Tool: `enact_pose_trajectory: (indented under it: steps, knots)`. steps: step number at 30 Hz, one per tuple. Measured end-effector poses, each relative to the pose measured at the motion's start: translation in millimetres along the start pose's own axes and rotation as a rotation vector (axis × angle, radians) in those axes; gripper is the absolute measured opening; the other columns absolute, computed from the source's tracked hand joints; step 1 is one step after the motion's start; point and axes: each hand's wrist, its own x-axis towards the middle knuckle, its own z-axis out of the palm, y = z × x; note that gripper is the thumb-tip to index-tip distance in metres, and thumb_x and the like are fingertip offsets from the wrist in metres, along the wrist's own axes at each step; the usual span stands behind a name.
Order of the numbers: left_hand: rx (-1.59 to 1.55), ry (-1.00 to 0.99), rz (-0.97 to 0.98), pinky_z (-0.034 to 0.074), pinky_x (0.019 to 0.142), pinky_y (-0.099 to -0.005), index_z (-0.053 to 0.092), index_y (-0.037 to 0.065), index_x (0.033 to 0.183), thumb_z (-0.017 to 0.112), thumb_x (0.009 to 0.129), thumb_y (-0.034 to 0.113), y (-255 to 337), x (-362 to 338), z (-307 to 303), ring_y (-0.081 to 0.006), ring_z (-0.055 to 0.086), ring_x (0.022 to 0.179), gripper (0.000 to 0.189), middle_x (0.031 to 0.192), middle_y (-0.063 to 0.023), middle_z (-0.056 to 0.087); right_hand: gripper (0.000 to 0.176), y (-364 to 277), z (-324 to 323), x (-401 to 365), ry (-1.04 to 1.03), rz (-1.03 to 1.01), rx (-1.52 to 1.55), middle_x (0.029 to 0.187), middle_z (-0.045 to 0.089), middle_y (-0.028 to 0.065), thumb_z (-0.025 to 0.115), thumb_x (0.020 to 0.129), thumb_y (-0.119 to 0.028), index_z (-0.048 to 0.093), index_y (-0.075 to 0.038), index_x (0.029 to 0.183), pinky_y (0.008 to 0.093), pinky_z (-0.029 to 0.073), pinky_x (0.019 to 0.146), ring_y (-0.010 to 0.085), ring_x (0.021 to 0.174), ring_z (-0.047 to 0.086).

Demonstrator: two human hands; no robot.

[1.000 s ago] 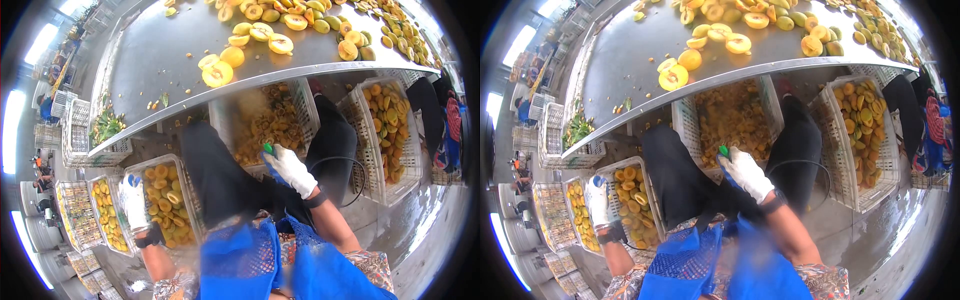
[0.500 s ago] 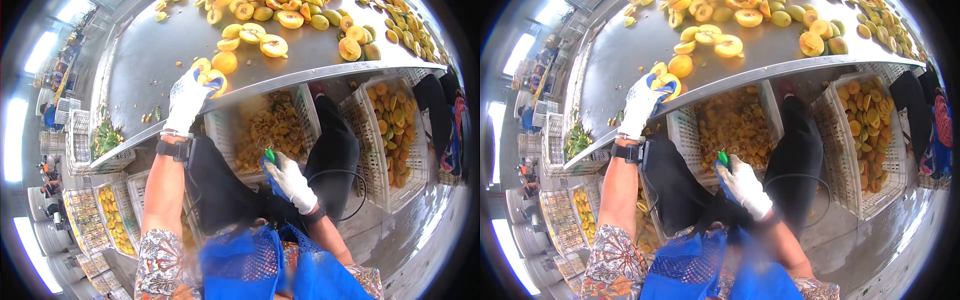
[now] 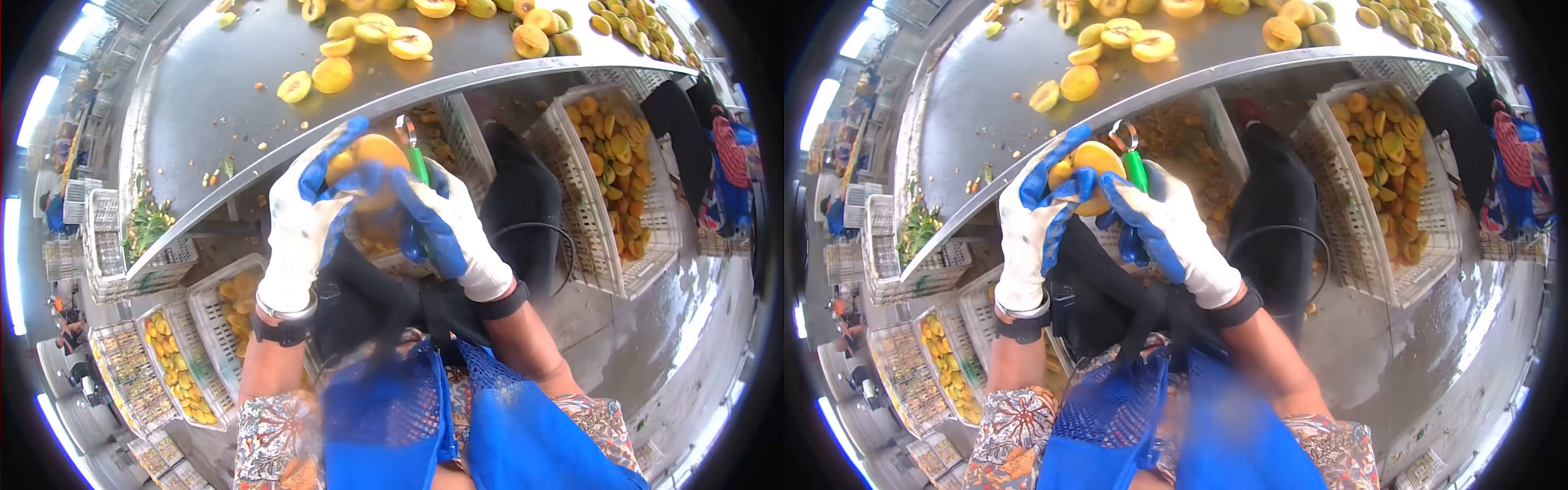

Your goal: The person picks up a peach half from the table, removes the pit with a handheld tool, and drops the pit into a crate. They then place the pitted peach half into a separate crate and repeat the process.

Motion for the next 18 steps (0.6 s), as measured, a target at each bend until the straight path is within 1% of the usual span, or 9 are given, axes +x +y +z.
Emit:
enact_pose_trajectory:
  steps: [1, 4, 5, 8, 9, 12, 13, 16, 18]
  knots:
    - [-0.028, -0.002, 0.017, 0.048, 0.100, -0.0288, 0.056, -0.004, 0.133, 0.066, 0.084, -0.005, -3.1, -6.4, -1.8, -0.0163, 0.059, 0.115, 0.050, 0.131, -0.0099, 0.062, 0.038, 3.3, -2.5, -3.5, -0.010, 0.016, 0.052, 0.077, 0.065, 0.0034, 0.064, 0.096, -0.034, 0.059, -0.001, 0.115, 0.0193, 0.038, 0.043, 0.0051, 0.048, 0.050]
    - [-0.254, 0.075, 0.048, 0.048, 0.098, -0.0298, 0.056, -0.003, 0.133, 0.063, 0.095, 0.014, -30.5, -14.5, 4.5, -0.0164, 0.060, 0.114, 0.042, 0.129, -0.0105, 0.062, 0.036, 18.8, -3.3, -13.3, -0.034, 0.081, 0.192, 0.078, 0.067, 0.0040, 0.063, 0.097, -0.033, 0.059, -0.002, 0.114, 0.0192, 0.038, 0.042, 0.0053, 0.046, 0.049]
    - [-0.314, 0.012, 0.094, 0.049, 0.099, -0.0329, 0.055, -0.002, 0.133, 0.052, 0.102, 0.036, -36.0, -16.1, 8.6, -0.0187, 0.061, 0.112, 0.049, 0.125, -0.0120, 0.063, 0.035, 24.8, -0.1, -14.3, -0.037, 0.113, 0.212, 0.078, 0.067, 0.0040, 0.063, 0.097, -0.033, 0.059, -0.002, 0.114, 0.0194, 0.038, 0.041, 0.0055, 0.045, 0.049]
    - [-0.838, 0.049, -0.144, 0.049, 0.099, -0.0363, 0.052, 0.000, 0.134, 0.044, 0.102, 0.049, -43.6, -24.7, 19.9, -0.0232, 0.062, 0.111, 0.059, 0.124, -0.0138, 0.063, 0.036, 34.3, 11.4, -19.1, -0.021, 0.127, 0.113, 0.076, 0.066, 0.0041, 0.065, 0.096, -0.033, 0.059, -0.002, 0.114, 0.0214, 0.040, 0.042, 0.0072, 0.047, 0.053]
    - [-1.015, -0.032, -0.216, 0.049, 0.098, -0.0391, 0.049, 0.001, 0.135, 0.039, 0.100, 0.056, -46.0, -26.3, 16.1, -0.0273, 0.061, 0.112, 0.066, 0.123, -0.0157, 0.062, 0.037, 34.9, 10.0, -18.9, -0.013, 0.108, 0.015, 0.075, 0.066, 0.0046, 0.065, 0.096, -0.034, 0.059, -0.002, 0.113, 0.0223, 0.042, 0.044, 0.0079, 0.049, 0.055]
    - [-1.161, -0.014, -0.343, 0.041, 0.108, -0.0454, 0.051, 0.007, 0.137, 0.040, 0.097, 0.062, -65.2, -31.2, 10.5, -0.0316, 0.055, 0.122, 0.069, 0.128, -0.0178, 0.060, 0.036, 34.9, 7.0, -25.8, 0.111, 0.086, -0.308, 0.073, 0.067, 0.0088, 0.065, 0.095, -0.035, 0.058, -0.002, 0.109, 0.0281, 0.046, 0.048, 0.0136, 0.054, 0.062]
    - [-1.224, -0.057, -0.319, 0.040, 0.109, -0.0466, 0.052, 0.005, 0.135, 0.042, 0.097, 0.060, -72.8, -32.2, 7.9, -0.0323, 0.055, 0.123, 0.067, 0.127, -0.0173, 0.061, 0.035, 32.8, 6.3, -28.7, 0.170, 0.083, -0.423, 0.072, 0.067, 0.0107, 0.064, 0.095, -0.034, 0.057, -0.002, 0.107, 0.0305, 0.048, 0.050, 0.0162, 0.056, 0.064]
    - [-0.961, 0.088, -0.227, 0.039, 0.110, -0.0471, 0.053, 0.002, 0.132, 0.045, 0.098, 0.055, -79.8, -31.4, 17.0, -0.0322, 0.055, 0.123, 0.064, 0.125, -0.0175, 0.062, 0.032, 26.1, 1.0, -44.4, 0.164, -0.044, -0.760, 0.070, 0.065, 0.0164, 0.062, 0.096, -0.031, 0.055, -0.001, 0.103, 0.0372, 0.050, 0.054, 0.0243, 0.061, 0.068]
    - [-1.135, 0.003, -0.235, 0.040, 0.110, -0.0475, 0.054, 0.000, 0.130, 0.046, 0.099, 0.052, -81.9, -30.1, 16.2, -0.0324, 0.056, 0.123, 0.061, 0.125, -0.0179, 0.062, 0.030, 18.5, 9.7, -55.0, 0.104, 0.042, -0.831, 0.069, 0.064, 0.0200, 0.065, 0.094, -0.029, 0.055, -0.001, 0.100, 0.0428, 0.050, 0.055, 0.0336, 0.061, 0.067]
